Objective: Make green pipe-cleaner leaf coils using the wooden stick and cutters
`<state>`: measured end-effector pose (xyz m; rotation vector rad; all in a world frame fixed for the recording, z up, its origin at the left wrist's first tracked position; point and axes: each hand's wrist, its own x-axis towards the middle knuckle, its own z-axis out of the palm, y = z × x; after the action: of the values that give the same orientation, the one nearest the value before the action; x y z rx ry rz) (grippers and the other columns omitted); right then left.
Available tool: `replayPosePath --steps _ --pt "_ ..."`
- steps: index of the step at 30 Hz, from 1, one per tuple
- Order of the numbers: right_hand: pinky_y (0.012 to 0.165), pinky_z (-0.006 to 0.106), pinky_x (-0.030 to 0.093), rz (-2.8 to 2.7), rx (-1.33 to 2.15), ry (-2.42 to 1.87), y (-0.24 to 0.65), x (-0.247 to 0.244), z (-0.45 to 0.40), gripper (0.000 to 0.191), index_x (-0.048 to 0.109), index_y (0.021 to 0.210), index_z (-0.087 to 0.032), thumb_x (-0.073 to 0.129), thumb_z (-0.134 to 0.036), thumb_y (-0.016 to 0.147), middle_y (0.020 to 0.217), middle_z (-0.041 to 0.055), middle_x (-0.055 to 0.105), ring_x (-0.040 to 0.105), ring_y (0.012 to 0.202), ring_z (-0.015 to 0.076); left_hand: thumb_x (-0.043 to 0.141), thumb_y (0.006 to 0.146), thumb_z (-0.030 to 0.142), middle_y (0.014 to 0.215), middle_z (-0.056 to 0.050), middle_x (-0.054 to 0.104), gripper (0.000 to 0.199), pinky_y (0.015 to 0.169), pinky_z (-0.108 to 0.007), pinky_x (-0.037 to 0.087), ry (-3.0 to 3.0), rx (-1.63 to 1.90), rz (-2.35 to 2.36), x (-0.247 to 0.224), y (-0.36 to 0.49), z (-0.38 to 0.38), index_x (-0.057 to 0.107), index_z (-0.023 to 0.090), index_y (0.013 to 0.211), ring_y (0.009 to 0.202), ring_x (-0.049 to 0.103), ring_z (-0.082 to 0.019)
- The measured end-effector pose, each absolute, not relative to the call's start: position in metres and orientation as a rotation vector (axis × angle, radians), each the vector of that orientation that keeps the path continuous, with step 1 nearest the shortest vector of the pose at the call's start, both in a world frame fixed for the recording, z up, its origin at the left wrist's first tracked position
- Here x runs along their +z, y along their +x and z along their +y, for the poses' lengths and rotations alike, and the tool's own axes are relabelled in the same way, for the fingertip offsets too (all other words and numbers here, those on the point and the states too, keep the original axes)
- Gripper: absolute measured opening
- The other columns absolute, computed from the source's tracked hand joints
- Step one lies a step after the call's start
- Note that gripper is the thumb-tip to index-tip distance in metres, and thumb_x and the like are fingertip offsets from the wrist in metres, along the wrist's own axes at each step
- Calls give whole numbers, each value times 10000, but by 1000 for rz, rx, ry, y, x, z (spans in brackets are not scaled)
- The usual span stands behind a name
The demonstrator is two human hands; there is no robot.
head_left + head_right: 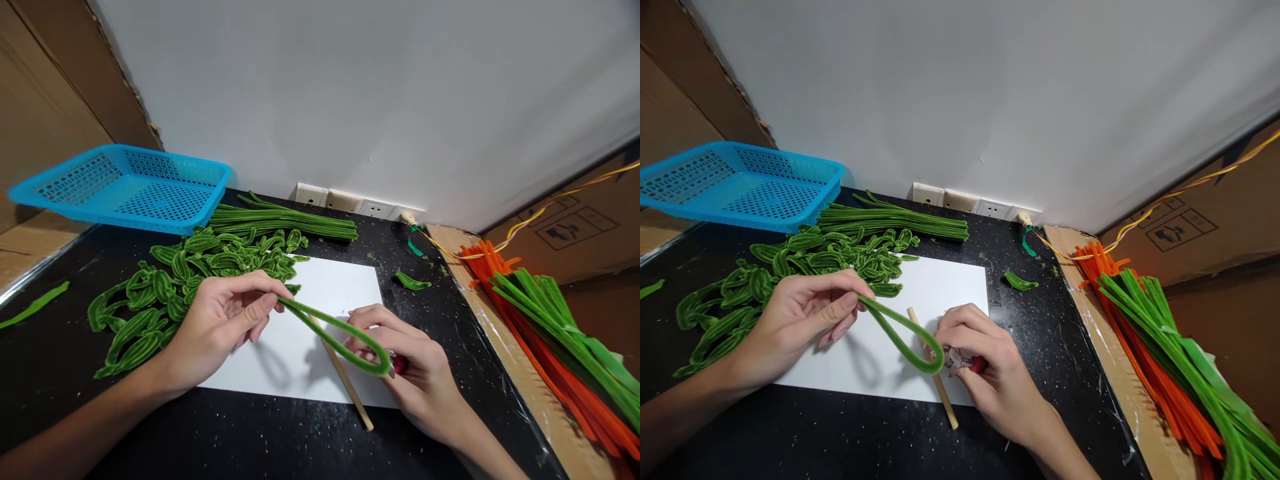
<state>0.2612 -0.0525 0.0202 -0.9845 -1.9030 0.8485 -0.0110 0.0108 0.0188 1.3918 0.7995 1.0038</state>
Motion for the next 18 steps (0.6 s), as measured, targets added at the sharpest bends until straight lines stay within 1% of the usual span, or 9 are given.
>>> replayPosePath --steps 3,5,10,14,18 --pt "786 353 510 -1889 870 -1009 262 20 -53 234 703 935 -212 575 -18 911 950 63 651 633 907 221 691 980 260 810 -27 623 136 382 -172 356 1419 1020 808 19 -10 10 810 195 967 476 498 -52" --pt "788 337 506 -1891 885 -1009 262 21 -53 235 711 956 -216 580 -24 923 960 57 651 633 907 209 689 981 242 819 -26 632 133 396 -173 375 1449 1030 811 19 -9 9 816 204 974 484 503 -51" --pt "789 321 502 -1900 940 -1007 261 23 -52 157 727 985 -202 598 -114 986 989 74 689 646 905 201 680 982 215 841 -29 656 147 413 -179 389 1511 1034 822 20 -8 7 827 219 983 495 501 -51" --pt "786 327 500 -1880 973 -995 262 22 -52 146 725 971 -191 595 -131 996 984 81 697 647 907 204 663 990 205 862 -35 660 168 421 -187 386 1543 1036 836 18 -8 8 831 224 988 506 499 -55" --pt "769 355 510 -1859 1007 -973 262 20 -52 143 734 934 -186 607 -159 995 930 85 704 644 878 218 664 989 210 867 -38 661 172 423 -196 384 1551 1033 847 18 -9 9 834 231 990 506 502 -60"
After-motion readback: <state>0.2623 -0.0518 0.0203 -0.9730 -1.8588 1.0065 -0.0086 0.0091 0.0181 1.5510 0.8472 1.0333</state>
